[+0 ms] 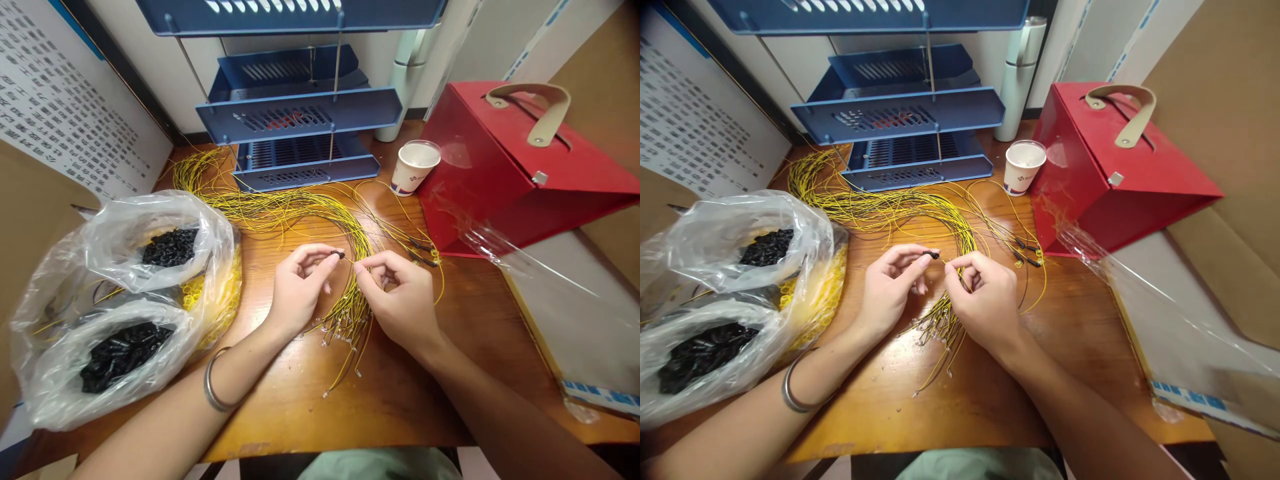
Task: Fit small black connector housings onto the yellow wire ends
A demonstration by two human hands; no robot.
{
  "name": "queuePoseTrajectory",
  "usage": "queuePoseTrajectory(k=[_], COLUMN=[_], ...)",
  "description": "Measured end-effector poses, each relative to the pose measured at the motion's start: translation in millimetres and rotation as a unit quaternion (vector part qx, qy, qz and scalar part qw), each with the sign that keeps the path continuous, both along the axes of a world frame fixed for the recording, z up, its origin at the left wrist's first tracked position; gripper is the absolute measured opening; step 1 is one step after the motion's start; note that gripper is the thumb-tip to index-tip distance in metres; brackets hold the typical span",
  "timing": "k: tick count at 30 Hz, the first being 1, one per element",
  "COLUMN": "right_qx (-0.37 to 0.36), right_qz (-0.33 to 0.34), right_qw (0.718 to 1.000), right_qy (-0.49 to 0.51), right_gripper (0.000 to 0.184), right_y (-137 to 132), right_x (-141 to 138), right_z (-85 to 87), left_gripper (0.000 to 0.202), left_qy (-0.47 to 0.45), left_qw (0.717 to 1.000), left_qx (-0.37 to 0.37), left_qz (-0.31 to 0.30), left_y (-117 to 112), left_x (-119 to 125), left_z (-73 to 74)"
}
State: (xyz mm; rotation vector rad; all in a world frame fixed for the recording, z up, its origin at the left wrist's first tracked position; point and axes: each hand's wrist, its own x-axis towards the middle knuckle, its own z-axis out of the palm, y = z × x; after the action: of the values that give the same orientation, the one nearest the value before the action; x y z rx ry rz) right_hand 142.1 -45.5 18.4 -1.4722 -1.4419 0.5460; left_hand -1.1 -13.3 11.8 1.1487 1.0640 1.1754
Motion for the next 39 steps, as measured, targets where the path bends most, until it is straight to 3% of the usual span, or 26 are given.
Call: queuePoseTrajectory(k=[39], right_qx=[-0.006], right_qz=[-0.005], right_qw=[1.0], right_qy=[-0.005], right_gripper=[0.011], right_y=[0.5], right_x=[0.4], right_z=[-4.5], left_gripper=[0.016], left_qy=[0.004], left_qw=[1.0], left_qx=[-0.001], left_qz=[0.002], left_y=[0.0], left_x=[0.2], left_z=[-0.3])
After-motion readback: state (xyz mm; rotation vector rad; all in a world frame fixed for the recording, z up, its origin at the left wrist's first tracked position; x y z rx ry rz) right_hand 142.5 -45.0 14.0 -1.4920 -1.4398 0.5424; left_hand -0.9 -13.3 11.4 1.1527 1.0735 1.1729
